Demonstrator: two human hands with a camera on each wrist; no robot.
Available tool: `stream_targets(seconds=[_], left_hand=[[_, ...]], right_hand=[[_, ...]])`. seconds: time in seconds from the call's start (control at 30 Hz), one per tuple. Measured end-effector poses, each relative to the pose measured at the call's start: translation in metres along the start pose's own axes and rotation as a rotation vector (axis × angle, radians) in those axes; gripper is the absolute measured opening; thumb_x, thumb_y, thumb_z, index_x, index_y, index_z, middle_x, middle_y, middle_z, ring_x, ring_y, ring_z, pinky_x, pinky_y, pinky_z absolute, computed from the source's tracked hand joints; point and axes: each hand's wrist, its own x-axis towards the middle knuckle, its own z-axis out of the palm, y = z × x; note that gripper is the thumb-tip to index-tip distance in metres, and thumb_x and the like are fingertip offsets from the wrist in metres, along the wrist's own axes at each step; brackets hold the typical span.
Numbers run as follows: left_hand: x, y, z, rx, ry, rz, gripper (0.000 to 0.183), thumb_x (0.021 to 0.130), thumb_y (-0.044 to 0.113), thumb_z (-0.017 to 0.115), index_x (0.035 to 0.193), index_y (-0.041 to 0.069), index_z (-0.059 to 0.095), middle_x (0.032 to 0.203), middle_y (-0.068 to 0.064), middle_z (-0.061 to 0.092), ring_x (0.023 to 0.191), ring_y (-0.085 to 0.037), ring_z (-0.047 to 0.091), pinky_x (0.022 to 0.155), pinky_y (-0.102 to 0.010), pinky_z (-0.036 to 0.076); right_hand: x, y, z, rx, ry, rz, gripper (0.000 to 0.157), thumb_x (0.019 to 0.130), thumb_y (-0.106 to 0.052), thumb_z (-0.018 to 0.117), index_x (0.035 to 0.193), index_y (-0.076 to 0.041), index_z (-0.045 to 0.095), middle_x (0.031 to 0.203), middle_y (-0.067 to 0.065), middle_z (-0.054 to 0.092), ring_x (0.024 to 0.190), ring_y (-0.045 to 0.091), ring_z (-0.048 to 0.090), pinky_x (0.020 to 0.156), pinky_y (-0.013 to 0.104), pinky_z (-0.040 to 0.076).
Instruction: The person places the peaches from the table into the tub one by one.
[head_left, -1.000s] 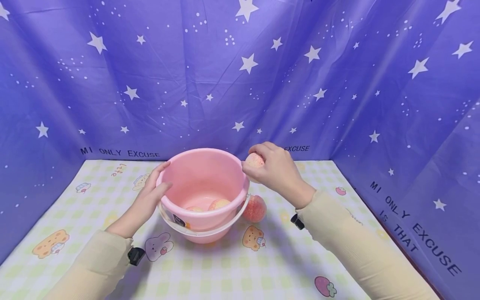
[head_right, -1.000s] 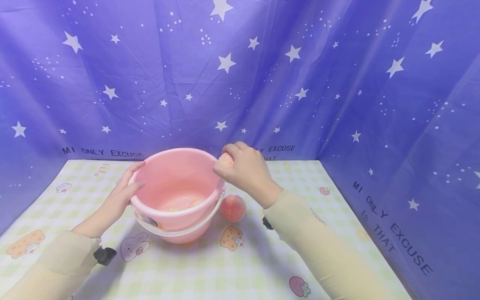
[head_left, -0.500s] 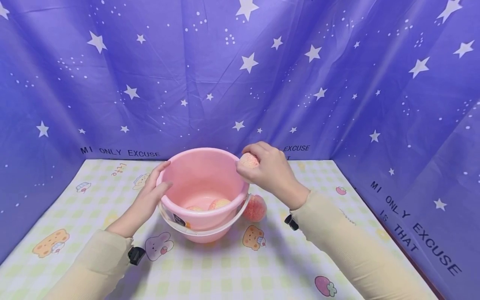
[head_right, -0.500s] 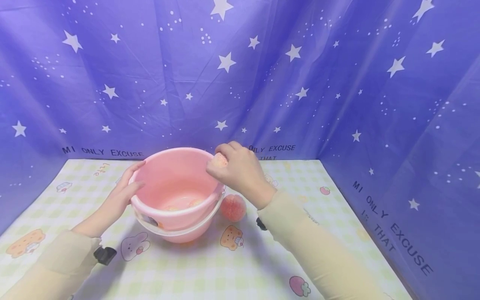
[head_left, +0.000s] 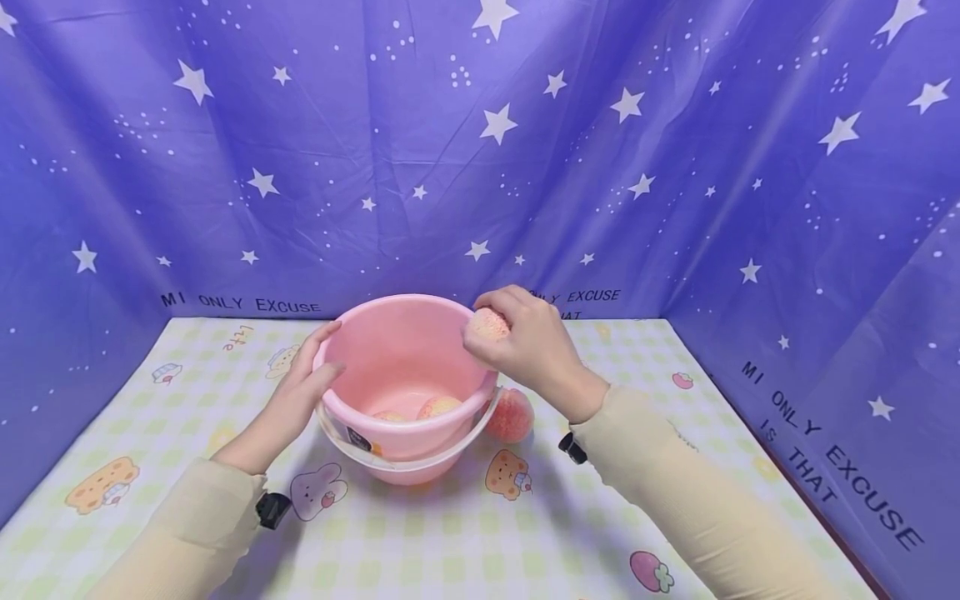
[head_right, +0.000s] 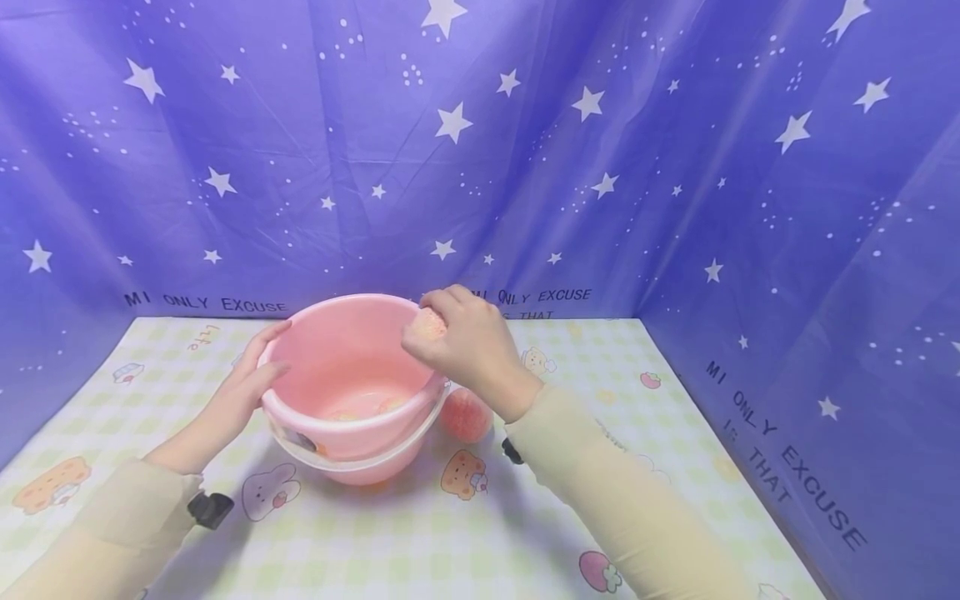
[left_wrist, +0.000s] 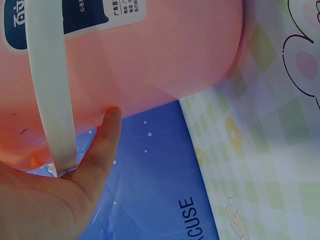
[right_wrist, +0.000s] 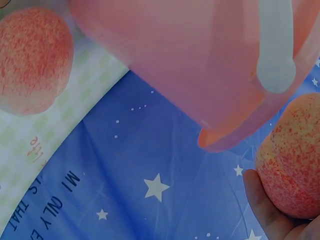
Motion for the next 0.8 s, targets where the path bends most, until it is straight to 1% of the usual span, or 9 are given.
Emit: stream_targets(seconds=[0.27, 0.57, 0.8], left_hand=[[0.001, 0.000, -0.001, -0.008, -0.001, -0.001, 0.068, 0.098, 0.025, 0.043, 0.159, 0.017, 0.015, 0.166, -0.015, 0.006, 0.153, -0.040, 0.002, 0.117, -0.072, 0.004], [0.001, 0.000, 0.000, -0.010, -0.005, 0.002, 0.068, 0.097, 0.025, 0.043, 0.159, 0.017, 0.015, 0.166, -0.015, 0.006, 0.153, -0.039, 0.002, 0.117, -0.071, 0.005], [0.001, 0.000, 0.000, -0.018, -0.004, 0.001, 0.068, 0.098, 0.025, 0.043, 0.159, 0.017, 0.015, 0.166, -0.015, 0.006, 0.153, -0.039, 0.003, 0.118, -0.070, 0.005]], right_hand=[[0.001, -0.005, 0.005, 0.035, -0.006, -0.008, 0.035, 0.078, -0.038, 0.066, 0.101, -0.013, 0.073, 0.102, 0.002, 0.072, 0.090, 0.024, 0.066, 0.075, 0.039, 0.054], [0.000, -0.006, 0.010, 0.057, 0.038, -0.061, 0.035, 0.078, -0.035, 0.067, 0.100, -0.009, 0.073, 0.099, 0.004, 0.073, 0.089, 0.024, 0.067, 0.075, 0.040, 0.055], [0.001, -0.006, 0.015, 0.081, 0.036, -0.055, 0.034, 0.079, -0.036, 0.066, 0.101, -0.011, 0.072, 0.101, 0.003, 0.072, 0.091, 0.022, 0.066, 0.074, 0.038, 0.055]])
